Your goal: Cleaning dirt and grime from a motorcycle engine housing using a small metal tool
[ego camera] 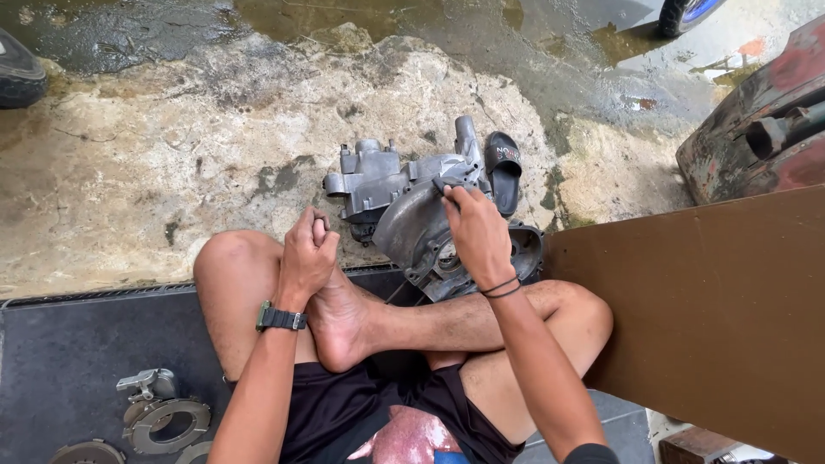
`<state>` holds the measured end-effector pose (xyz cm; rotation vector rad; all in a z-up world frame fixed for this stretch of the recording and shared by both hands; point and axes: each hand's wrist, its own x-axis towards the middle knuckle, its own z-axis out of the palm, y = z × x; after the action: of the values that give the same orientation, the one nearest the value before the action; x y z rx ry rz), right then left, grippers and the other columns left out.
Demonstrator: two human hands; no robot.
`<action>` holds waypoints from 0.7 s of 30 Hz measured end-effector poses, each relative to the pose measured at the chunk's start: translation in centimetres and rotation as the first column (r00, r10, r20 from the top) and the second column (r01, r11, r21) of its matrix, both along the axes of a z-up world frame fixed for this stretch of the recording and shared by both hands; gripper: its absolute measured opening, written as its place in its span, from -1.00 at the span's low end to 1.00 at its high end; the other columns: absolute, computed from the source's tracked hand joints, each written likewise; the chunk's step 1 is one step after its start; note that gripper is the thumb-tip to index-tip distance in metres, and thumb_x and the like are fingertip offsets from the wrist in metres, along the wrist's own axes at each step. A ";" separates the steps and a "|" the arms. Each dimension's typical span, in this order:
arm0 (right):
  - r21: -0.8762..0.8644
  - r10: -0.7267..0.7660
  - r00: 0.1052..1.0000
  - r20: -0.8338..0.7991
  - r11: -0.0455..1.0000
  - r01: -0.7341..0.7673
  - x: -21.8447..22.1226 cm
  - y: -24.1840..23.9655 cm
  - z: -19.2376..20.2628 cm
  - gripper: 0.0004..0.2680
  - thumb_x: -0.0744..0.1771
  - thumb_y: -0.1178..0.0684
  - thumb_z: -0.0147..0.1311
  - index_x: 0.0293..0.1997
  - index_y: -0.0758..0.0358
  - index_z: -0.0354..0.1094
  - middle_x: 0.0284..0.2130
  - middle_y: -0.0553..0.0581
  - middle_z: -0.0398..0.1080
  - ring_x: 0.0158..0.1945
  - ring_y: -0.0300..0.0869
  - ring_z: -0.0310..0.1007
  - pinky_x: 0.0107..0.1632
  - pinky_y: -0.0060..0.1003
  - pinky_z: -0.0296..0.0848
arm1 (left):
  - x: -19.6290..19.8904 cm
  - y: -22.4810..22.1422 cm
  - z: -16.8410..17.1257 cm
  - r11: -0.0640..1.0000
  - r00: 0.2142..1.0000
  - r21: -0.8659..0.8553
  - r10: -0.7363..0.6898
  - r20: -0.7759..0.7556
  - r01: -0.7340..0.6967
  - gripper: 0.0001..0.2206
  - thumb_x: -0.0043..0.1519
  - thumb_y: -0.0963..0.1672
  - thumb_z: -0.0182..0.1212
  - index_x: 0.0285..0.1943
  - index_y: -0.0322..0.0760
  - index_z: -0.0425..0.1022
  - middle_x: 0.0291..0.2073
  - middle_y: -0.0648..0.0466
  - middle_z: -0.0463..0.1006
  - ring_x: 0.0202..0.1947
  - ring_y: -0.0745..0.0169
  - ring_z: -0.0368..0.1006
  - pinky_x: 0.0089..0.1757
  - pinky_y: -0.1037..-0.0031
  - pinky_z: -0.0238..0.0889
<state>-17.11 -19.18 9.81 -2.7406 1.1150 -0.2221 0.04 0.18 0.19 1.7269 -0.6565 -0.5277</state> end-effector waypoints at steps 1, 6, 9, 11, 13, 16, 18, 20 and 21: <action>-0.001 0.004 1.000 -0.001 1.000 -0.004 0.3 0.2 -0.7 -0.85 0.44 -0.13 -0.06 -0.02 -0.03 0.40 -0.31 0.18 0.42 -0.29 0.27 0.53 -0.29 0.21 0.53 | 0.1 0.0 0.1 1.000 1.000 -0.001 0.004 -0.001 -0.004 -0.90 0.09 -0.17 0.11 -0.28 -0.26 0.31 -0.42 -0.20 0.46 -0.25 -0.25 0.48 -0.11 0.06 0.33; 0.086 0.181 0.916 -0.359 0.983 -0.161 2.4 -0.9 1.7 -0.88 0.41 -0.02 -0.05 -0.05 -0.08 0.45 -0.30 0.10 0.47 -0.19 0.12 0.60 -0.15 0.14 0.60 | 0.2 -0.1 0.1 0.999 1.000 -0.018 -0.027 0.001 0.027 -0.89 0.08 -0.16 0.11 -0.29 -0.25 0.30 -0.44 -0.20 0.44 -0.26 -0.28 0.46 -0.11 0.05 0.31; 0.027 0.197 0.905 -0.377 0.979 -0.202 3.3 -5.0 2.0 -0.92 0.37 -0.02 0.04 -0.15 -0.08 0.47 -0.36 0.08 0.48 -0.30 0.15 0.60 -0.25 0.10 0.59 | 0.1 0.0 -0.9 0.999 1.000 -0.025 -0.025 0.017 0.025 -0.89 0.08 -0.17 0.11 -0.28 -0.27 0.31 -0.43 -0.24 0.43 -0.26 -0.32 0.46 -0.12 0.03 0.30; 0.099 0.248 0.877 -0.412 0.969 -0.227 4.8 -1.8 4.4 -0.89 0.37 0.01 -0.02 -0.15 -0.07 0.48 -0.35 0.14 0.51 -0.25 0.19 0.61 -0.20 0.14 0.58 | 0.4 -0.2 -0.4 0.999 0.999 -0.038 -0.029 0.022 0.030 -0.90 0.08 -0.17 0.11 -0.29 -0.27 0.31 -0.44 -0.23 0.42 -0.26 -0.31 0.46 -0.12 0.04 0.30; 0.180 0.308 0.838 -0.450 0.951 -0.252 5.9 -0.5 5.1 -0.85 0.38 0.04 -0.07 -0.15 -0.06 0.50 -0.34 0.19 0.53 -0.21 0.22 0.61 -0.15 0.19 0.58 | 0.2 -0.2 -0.3 0.999 1.000 -0.044 -0.027 0.016 0.027 -0.90 0.07 -0.17 0.11 -0.31 -0.27 0.30 -0.45 -0.23 0.42 -0.27 -0.29 0.46 -0.12 0.06 0.31; 0.132 0.324 0.754 -0.572 0.943 -0.306 6.9 -2.7 4.1 -0.86 0.38 -0.03 0.00 -0.11 -0.13 0.55 -0.32 0.13 0.56 -0.16 0.12 0.64 -0.05 0.10 0.58 | 0.2 -0.1 -0.3 0.998 0.999 -0.039 -0.043 0.031 0.045 -0.90 0.07 -0.18 0.11 -0.30 -0.27 0.30 -0.45 -0.26 0.40 -0.28 -0.34 0.45 -0.14 0.04 0.30; -0.034 0.275 0.732 -0.623 0.926 -0.377 7.9 -5.8 3.7 -0.91 0.33 -0.11 0.14 -0.23 -0.24 0.59 -0.41 0.08 0.57 -0.18 0.11 0.63 -0.05 0.03 0.52 | 0.3 0.1 -0.1 0.998 0.999 -0.053 -0.041 0.009 0.041 -0.90 0.07 -0.17 0.10 -0.30 -0.23 0.30 -0.46 -0.18 0.42 -0.30 -0.25 0.45 -0.13 0.09 0.31; -0.020 0.312 0.703 -0.639 0.907 -0.421 8.3 -5.4 4.3 -0.92 0.33 -0.12 0.12 -0.24 -0.24 0.56 -0.41 0.03 0.57 -0.13 0.06 0.61 0.06 0.04 0.37 | 0.3 -0.1 -0.8 0.998 0.999 -0.055 -0.037 0.015 0.038 -0.90 0.07 -0.17 0.10 -0.30 -0.24 0.30 -0.46 -0.19 0.41 -0.29 -0.26 0.45 -0.13 0.09 0.31; -0.005 0.344 0.671 -0.657 0.888 -0.460 8.5 -5.3 4.6 -0.92 0.34 -0.13 0.09 -0.26 -0.24 0.54 -0.41 -0.02 0.57 -0.07 0.00 0.59 0.17 0.05 0.21 | 0.3 -0.2 -1.2 0.998 0.999 -0.057 -0.037 0.018 0.038 -0.90 0.07 -0.17 0.11 -0.30 -0.24 0.30 -0.46 -0.19 0.41 -0.29 -0.26 0.45 -0.13 0.09 0.32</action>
<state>-8.64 -24.44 14.41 -3.2233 0.5435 0.7866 0.36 -0.05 -0.97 1.6692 -0.7108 -0.5158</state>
